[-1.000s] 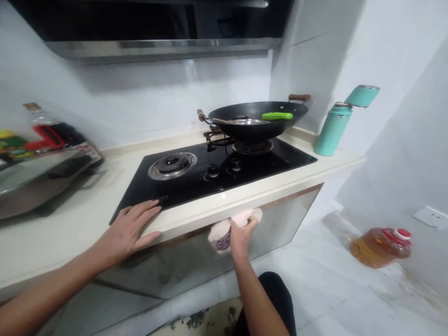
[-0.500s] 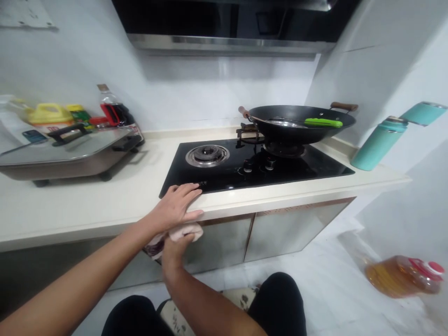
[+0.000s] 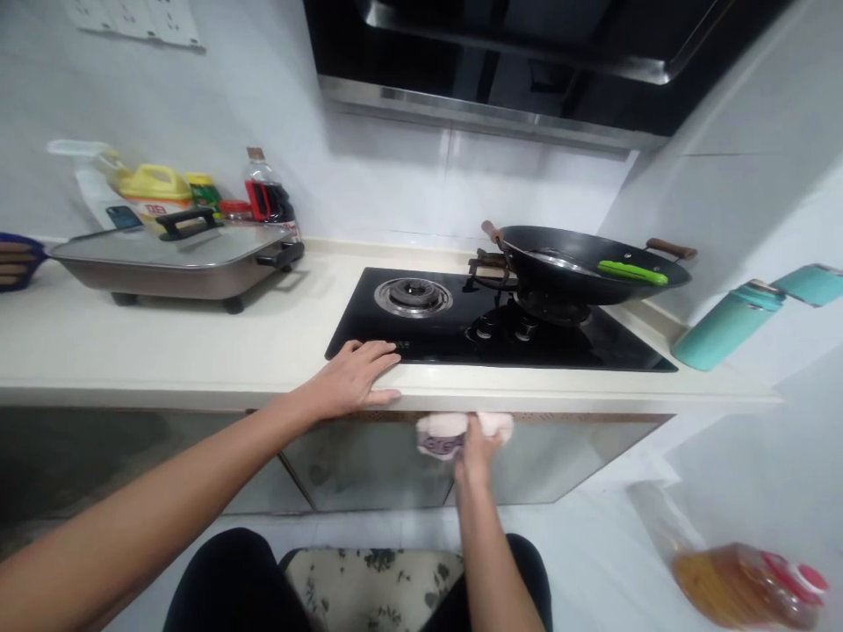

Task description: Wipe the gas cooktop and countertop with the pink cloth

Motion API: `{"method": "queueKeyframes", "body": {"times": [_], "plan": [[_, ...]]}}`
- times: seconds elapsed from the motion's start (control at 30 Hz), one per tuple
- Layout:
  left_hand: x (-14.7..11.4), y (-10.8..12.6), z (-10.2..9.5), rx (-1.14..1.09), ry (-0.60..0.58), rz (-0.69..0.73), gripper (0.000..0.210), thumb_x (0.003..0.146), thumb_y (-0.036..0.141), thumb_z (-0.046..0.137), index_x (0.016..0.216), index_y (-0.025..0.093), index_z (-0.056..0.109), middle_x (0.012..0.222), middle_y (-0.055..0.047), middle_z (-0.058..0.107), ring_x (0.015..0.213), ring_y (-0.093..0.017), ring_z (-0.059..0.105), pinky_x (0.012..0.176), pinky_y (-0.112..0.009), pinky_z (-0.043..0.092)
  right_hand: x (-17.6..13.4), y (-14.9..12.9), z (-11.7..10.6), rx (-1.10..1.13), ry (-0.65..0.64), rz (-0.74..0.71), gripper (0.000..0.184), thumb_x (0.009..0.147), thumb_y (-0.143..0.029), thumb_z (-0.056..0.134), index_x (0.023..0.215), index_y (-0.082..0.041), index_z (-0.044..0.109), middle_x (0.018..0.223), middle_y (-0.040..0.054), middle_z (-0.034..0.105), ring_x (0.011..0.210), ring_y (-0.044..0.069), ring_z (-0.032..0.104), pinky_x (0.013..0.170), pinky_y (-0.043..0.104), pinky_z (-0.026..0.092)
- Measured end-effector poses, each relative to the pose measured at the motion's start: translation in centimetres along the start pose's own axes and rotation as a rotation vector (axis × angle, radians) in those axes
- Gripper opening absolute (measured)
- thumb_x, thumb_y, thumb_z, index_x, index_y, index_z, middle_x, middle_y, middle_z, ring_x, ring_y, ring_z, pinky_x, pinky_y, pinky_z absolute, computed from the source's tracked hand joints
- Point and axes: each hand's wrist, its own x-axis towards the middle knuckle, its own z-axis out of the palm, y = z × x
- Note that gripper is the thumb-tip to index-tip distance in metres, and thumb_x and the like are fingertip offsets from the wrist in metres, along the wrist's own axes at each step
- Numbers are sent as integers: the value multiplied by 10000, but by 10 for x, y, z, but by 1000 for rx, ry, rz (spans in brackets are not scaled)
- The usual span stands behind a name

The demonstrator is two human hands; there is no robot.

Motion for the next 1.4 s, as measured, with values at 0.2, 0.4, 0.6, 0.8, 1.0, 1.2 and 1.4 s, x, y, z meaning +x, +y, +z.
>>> {"method": "queueKeyframes", "body": {"times": [0.2, 0.4, 0.6, 0.8, 1.0, 1.2, 1.4], "plan": [[0, 0, -2, 20, 28, 4, 589, 1019, 610, 508, 1416, 186, 610, 1526, -174, 572, 1373, -317, 528, 1067, -456, 369, 36, -41, -51, -57, 205, -99, 679, 573, -437, 801, 1161, -185, 573, 1153, 87, 715, 1059, 259, 705, 928, 421, 612], [1, -1, -4, 8, 43, 21, 592, 1019, 620, 496, 1408, 190, 616, 1493, -164, 599, 1342, -299, 553, 1049, -442, 383, 10, -61, -79, -446, 54, -501, 952, 703, -449, 773, 1500, -195, 320, 1454, 189, 521, 1286, 319, 580, 1088, 513, 505], [-1, -4, -2, 30, 65, 27, 605, 1028, 638, 464, 1402, 194, 630, 1498, -173, 600, 1358, -310, 549, 1050, -454, 392, -23, -54, -11, -1066, -389, -1074, 852, 640, -274, 847, 1431, -236, 534, 1548, 233, 405, 1346, 469, 445, 1076, 662, 411], [-2, -11, 6, 55, 111, 52, 636, 1026, 674, 446, 1398, 198, 641, 1485, -177, 615, 1350, -306, 563, 1045, -443, 400, -37, -56, 32, -1217, -553, -1412, 926, 643, -171, 861, 1487, -305, 503, 1623, 167, 404, 1385, 451, 374, 1137, 671, 307], [-2, -16, 8, 49, 101, 47, 633, 1030, 677, 436, 1411, 215, 641, 1508, -160, 602, 1365, -297, 557, 1052, -426, 398, 10, -73, 5, -1131, -659, -1541, 783, 725, -140, 775, 1453, -332, 556, 1481, 127, 496, 1324, 352, 445, 1126, 556, 385], [-1, -16, 5, 24, 83, 50, 690, 1030, 707, 387, 1449, 213, 625, 1528, -159, 587, 1377, -310, 550, 1078, -447, 387, 102, -105, -71, -1259, -589, -1505, 660, 772, -164, 715, 1413, -274, 605, 1517, 168, 440, 1377, 368, 412, 1139, 588, 358], [2, -17, 7, 14, 92, 39, 699, 1019, 733, 357, 1427, 247, 649, 1511, -149, 603, 1366, -301, 550, 1084, -430, 385, 209, -177, -165, -1608, -462, -1242, 844, 705, -313, 751, 1494, -123, 517, 1536, 266, 438, 1387, 406, 411, 1157, 569, 336]]}}
